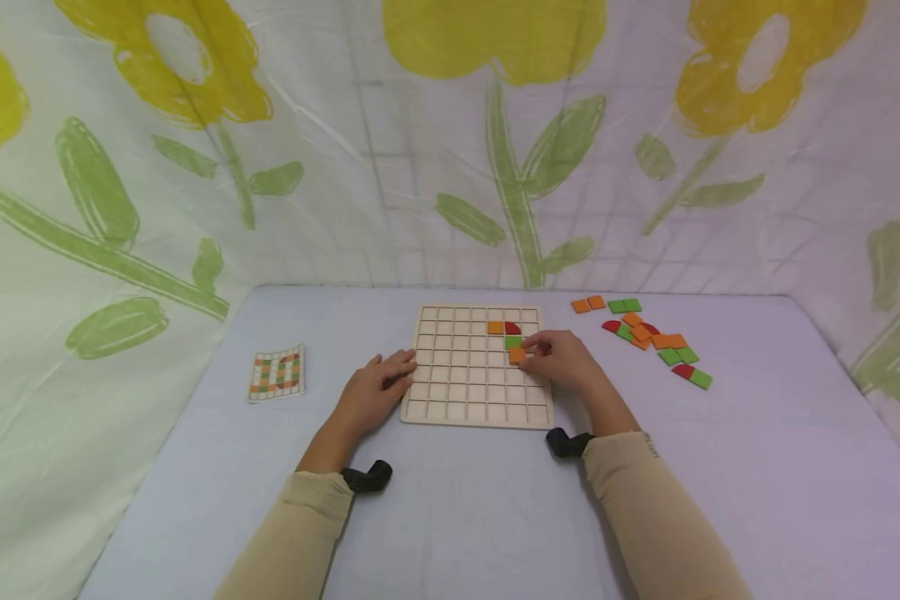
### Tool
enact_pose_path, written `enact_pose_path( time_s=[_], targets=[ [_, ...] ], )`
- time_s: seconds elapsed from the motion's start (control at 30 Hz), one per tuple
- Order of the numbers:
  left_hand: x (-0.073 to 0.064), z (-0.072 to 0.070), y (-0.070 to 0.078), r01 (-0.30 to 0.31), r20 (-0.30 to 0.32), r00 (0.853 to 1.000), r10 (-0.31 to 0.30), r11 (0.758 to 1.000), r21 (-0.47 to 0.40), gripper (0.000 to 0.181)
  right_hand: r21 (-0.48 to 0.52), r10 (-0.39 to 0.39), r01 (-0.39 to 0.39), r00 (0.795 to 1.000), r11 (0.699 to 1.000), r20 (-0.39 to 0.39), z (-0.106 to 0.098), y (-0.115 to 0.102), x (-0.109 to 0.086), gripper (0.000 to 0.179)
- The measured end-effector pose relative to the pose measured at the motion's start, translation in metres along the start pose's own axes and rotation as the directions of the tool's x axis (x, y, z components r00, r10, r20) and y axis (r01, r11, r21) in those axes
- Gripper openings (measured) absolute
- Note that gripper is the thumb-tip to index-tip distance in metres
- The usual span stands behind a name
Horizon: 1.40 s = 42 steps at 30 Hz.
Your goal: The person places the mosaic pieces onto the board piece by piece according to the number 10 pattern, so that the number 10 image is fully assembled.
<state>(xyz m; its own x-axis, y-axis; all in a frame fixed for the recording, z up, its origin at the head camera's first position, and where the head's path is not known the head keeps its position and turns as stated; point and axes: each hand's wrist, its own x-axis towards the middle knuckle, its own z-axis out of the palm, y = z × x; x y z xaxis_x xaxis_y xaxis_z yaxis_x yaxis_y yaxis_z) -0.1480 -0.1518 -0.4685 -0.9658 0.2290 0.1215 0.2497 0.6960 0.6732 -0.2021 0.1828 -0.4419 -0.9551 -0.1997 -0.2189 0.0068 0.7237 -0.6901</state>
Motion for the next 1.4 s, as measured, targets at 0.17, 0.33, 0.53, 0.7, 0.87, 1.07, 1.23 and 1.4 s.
enact_pose_path(
  time_s=[0.17,0.33,0.53,0.7,0.87,1.07,1.23,1.4],
  targets=[
    [-0.0004,-0.0005,-0.0003,-0.006,-0.004,1.000,0.006,1.000,-0.001,0.033,0.010,0.002,-0.002,1.000,1.000,0.014,0.0013,-0.0004,-0.0004,0.037],
    [-0.0012,-0.0009,0.0004,-0.005,-0.006,1.000,0.005,1.000,-0.006,0.033,0.006,0.001,-0.001,1.000,1.000,0.015,0.0018,-0.0031,-0.0010,0.038],
    [-0.0002,-0.0001,0.0008,-0.005,-0.007,1.000,0.005,1.000,0.000,0.033,0.005,0.007,-0.007,1.000,1.000,0.009,0.0017,-0.0040,-0.0023,0.039],
    [0.0004,-0.0001,0.0007,-0.003,-0.006,1.000,0.003,1.000,-0.002,0.033,0.012,0.008,-0.008,1.000,1.000,0.003,0.0017,-0.0043,-0.0031,0.034],
    [0.0001,-0.0007,0.0010,0.002,-0.006,1.000,-0.002,1.000,-0.002,0.033,-0.005,0.005,-0.005,1.000,1.000,0.004,0.0022,-0.0054,-0.0026,0.034],
    [0.0003,-0.0011,0.0009,-0.017,-0.013,1.000,0.017,1.000,-0.005,0.033,-0.017,0.014,-0.014,1.000,1.000,0.009,0.0019,-0.0068,-0.0018,0.034],
    [0.0010,0.0001,-0.0012,-0.034,-0.025,0.999,0.034,0.999,-0.010,0.032,-0.026,0.040,-0.040,0.999,0.999,0.012,0.0019,-0.0082,-0.0013,0.035],
    [0.0011,0.0009,-0.0022,-0.026,-0.021,0.999,0.026,1.000,-0.003,0.033,-0.018,0.041,-0.041,0.999,0.999,0.028,-0.0003,-0.0070,-0.0026,0.039]
  ],
)
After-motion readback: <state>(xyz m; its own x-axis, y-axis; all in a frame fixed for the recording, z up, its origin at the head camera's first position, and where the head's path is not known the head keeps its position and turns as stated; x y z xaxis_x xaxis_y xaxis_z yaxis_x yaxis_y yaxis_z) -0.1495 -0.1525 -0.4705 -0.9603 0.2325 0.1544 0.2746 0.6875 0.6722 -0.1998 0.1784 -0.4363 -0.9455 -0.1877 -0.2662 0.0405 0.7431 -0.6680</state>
